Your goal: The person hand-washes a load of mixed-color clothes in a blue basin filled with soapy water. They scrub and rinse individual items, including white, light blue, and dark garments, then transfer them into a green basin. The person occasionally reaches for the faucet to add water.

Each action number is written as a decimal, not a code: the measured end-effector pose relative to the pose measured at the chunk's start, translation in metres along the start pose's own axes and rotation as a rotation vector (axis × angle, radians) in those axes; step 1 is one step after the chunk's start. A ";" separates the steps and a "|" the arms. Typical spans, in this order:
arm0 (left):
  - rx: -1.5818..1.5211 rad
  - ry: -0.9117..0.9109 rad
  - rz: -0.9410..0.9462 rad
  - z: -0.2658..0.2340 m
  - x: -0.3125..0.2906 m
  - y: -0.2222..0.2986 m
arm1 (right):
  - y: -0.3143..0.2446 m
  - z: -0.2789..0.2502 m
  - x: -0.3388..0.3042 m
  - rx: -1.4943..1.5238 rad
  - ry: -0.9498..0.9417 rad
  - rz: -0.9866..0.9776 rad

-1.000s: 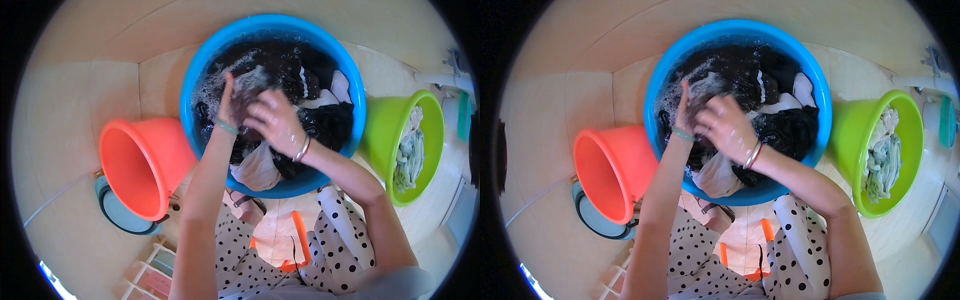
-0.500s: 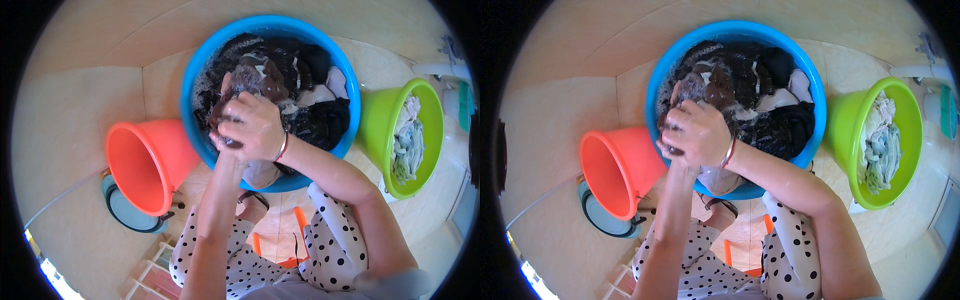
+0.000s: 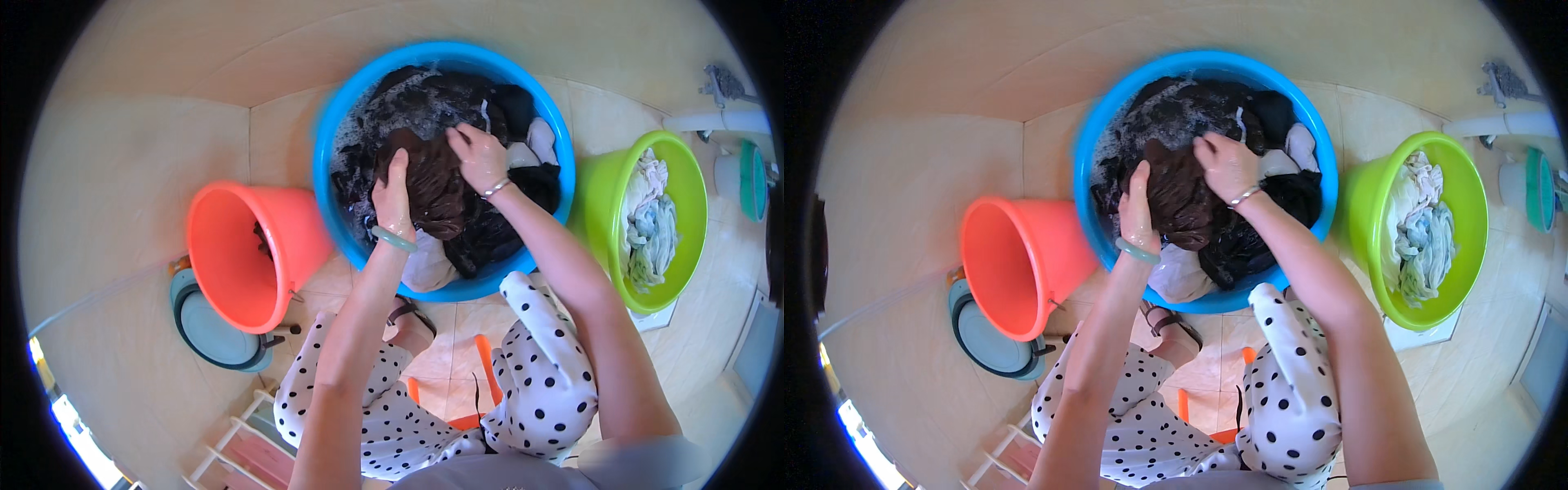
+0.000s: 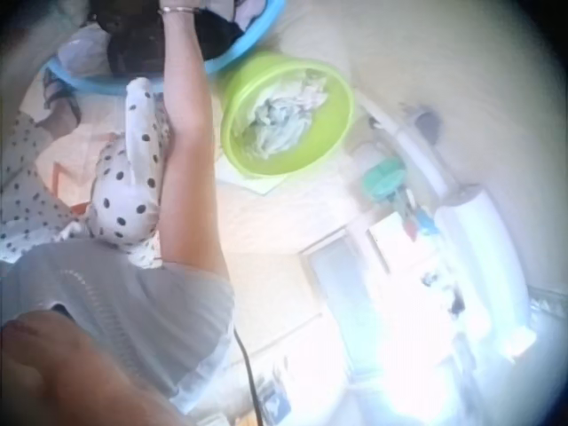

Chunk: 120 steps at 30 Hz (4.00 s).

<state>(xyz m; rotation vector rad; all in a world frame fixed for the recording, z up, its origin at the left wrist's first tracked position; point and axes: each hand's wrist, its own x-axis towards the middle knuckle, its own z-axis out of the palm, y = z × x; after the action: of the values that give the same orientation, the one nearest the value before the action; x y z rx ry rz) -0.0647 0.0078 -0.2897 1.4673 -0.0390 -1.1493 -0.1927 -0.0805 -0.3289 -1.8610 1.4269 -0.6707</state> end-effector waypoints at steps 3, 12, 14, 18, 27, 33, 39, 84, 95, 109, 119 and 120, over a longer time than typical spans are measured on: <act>0.028 -0.266 0.160 -0.008 -0.005 0.000 | 0.051 -0.018 0.001 -0.135 -0.364 0.145; 0.506 -0.580 0.508 0.000 -0.047 0.035 | -0.068 -0.097 -0.001 0.145 -0.636 -0.380; 0.339 -0.632 0.485 -0.002 -0.046 0.040 | -0.068 -0.120 0.007 0.238 -0.675 -0.241; 0.060 -0.495 0.222 -0.047 -0.017 0.026 | -0.075 -0.157 0.003 0.640 -0.523 -0.006; 0.080 -0.159 0.006 -0.058 0.010 -0.001 | -0.149 -0.263 0.018 0.853 -0.280 -0.219; 0.364 -0.152 -0.022 -0.042 -0.019 0.014 | -0.174 -0.265 0.016 0.920 -0.299 -0.225; 0.243 -0.302 0.129 -0.067 -0.007 0.011 | -0.090 -0.144 0.008 0.122 -0.541 -0.179; 0.422 -0.589 0.807 0.031 -0.114 0.207 | -0.173 -0.168 -0.009 0.601 -0.368 -0.340; 1.236 -0.115 1.413 0.071 -0.170 0.246 | -0.192 -0.176 -0.030 1.008 -0.218 -0.323; 0.015 -0.563 0.949 0.077 -0.196 0.296 | -0.105 -0.111 -0.051 0.282 -0.129 -0.471; -0.407 -0.599 0.540 0.030 -0.147 0.314 | -0.181 -0.091 -0.002 0.621 0.246 -0.232; -0.525 -0.530 0.498 0.010 -0.114 0.318 | -0.185 -0.109 0.005 0.747 0.173 -0.070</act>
<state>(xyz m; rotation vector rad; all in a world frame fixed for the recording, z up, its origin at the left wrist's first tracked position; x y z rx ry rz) 0.0516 -0.0213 0.0264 0.6136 -0.4146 -1.0010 -0.1603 -0.0790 -0.1169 -1.2811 1.0036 -1.2241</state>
